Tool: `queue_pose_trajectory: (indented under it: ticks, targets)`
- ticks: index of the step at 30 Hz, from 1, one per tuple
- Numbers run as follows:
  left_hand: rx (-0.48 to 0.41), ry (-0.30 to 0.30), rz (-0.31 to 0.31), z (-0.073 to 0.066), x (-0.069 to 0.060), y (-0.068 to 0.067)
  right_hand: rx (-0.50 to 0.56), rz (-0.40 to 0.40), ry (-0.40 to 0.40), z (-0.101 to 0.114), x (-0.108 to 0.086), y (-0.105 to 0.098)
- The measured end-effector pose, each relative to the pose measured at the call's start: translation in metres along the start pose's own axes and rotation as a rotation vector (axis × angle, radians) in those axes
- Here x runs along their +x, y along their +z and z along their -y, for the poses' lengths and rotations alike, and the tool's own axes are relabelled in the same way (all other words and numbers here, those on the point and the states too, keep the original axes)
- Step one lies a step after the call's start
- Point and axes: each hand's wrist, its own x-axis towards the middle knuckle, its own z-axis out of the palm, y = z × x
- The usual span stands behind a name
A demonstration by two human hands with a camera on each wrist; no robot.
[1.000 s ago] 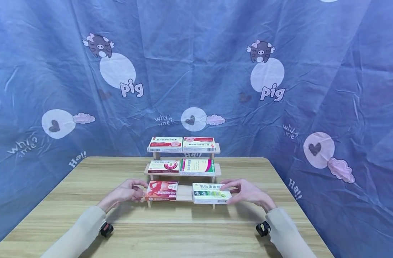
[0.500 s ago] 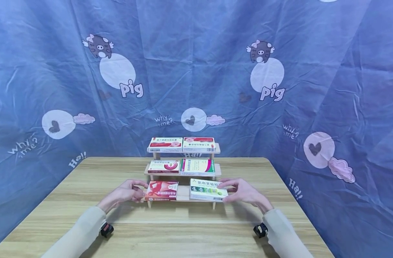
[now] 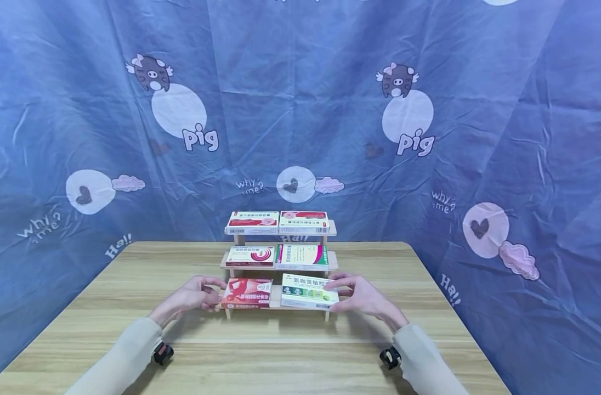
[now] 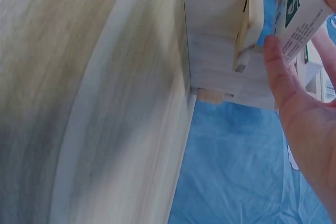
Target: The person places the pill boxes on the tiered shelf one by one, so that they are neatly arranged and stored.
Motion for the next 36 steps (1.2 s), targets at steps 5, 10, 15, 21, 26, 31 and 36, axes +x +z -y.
queue_pose_trajectory:
  ticks: [5, 10, 15, 21, 26, 31, 36]
  targets:
    - [0.006, -0.004, -0.004, 0.001, 0.001, 0.001, -0.009, -0.039, -0.009, -0.001, 0.003, 0.006]
    - [0.005, -0.007, -0.006, 0.000, 0.000, 0.001, 0.002, -0.049, -0.009, -0.006, 0.006, 0.011]
    - [0.000, 0.003, 0.000, 0.001, 0.000, 0.001, -0.032, -0.075, 0.001, -0.010, 0.005, 0.014]
    - [-0.006, 0.008, 0.002, 0.002, 0.000, 0.001, -0.090, -0.102, 0.006, -0.011, 0.004, 0.018]
    - [-0.005, 0.002, -0.001, 0.001, 0.001, 0.002, -0.044, -0.116, -0.009, -0.014, 0.005, 0.018]
    - [-0.007, -0.007, 0.000, 0.001, 0.001, 0.001, -0.061, -0.131, 0.013, -0.014, 0.006, 0.019]
    - [-0.018, -0.007, -0.001, 0.001, 0.001, 0.001, -0.094, -0.144, 0.020, -0.012, 0.008, 0.022]
